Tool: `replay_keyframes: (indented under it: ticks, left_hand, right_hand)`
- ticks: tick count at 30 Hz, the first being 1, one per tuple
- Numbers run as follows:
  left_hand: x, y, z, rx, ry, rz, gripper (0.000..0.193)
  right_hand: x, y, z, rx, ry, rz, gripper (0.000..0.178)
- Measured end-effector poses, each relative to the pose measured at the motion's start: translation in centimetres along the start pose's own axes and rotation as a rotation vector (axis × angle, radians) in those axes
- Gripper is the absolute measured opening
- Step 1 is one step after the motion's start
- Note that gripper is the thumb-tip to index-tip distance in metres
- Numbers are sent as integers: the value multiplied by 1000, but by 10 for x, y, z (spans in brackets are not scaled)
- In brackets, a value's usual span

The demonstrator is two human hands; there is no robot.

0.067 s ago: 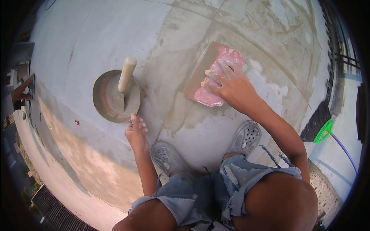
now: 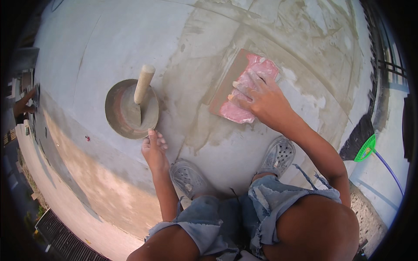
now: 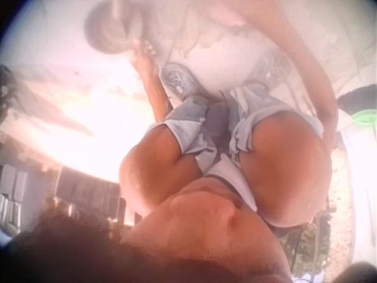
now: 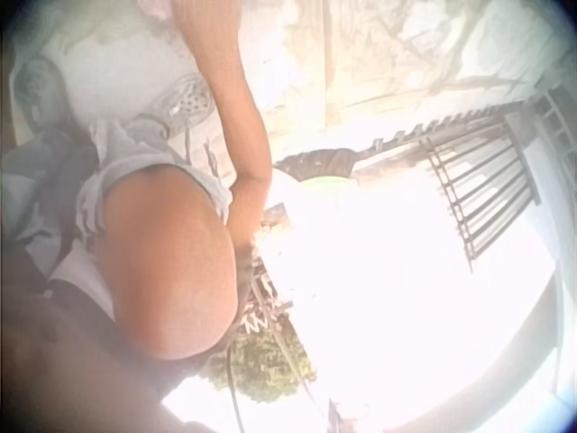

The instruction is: The person applies and smooths a wet cement mixture on a concrete floor using a pink trowel. They repeatedly spread the material in overlapping strokes and occasionally scrape the trowel against a nearby bucket.

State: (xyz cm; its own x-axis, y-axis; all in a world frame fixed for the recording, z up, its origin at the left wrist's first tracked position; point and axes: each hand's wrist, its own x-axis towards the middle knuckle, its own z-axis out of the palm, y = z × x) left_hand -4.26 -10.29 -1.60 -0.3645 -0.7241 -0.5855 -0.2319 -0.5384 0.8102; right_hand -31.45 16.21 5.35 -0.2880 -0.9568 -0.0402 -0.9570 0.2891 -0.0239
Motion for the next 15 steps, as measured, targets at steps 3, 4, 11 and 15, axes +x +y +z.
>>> replay_keyframes:
  ticks: [3,4,11,15]
  left_hand:
    - [-4,3,4,20,18,10,38]
    - [-6,3,6,28,25,12,38]
    - [5,-2,6,5,12,9,38]
    - [6,1,3,11,21,15,40]
  right_hand:
    - [-12,-3,2,-21,21,-16,43]
    - [-13,-1,9,-22,55,-16,43]
    - [18,31,28,-21,125,-28,42]
    - [13,26,19,77,109,-9,40]
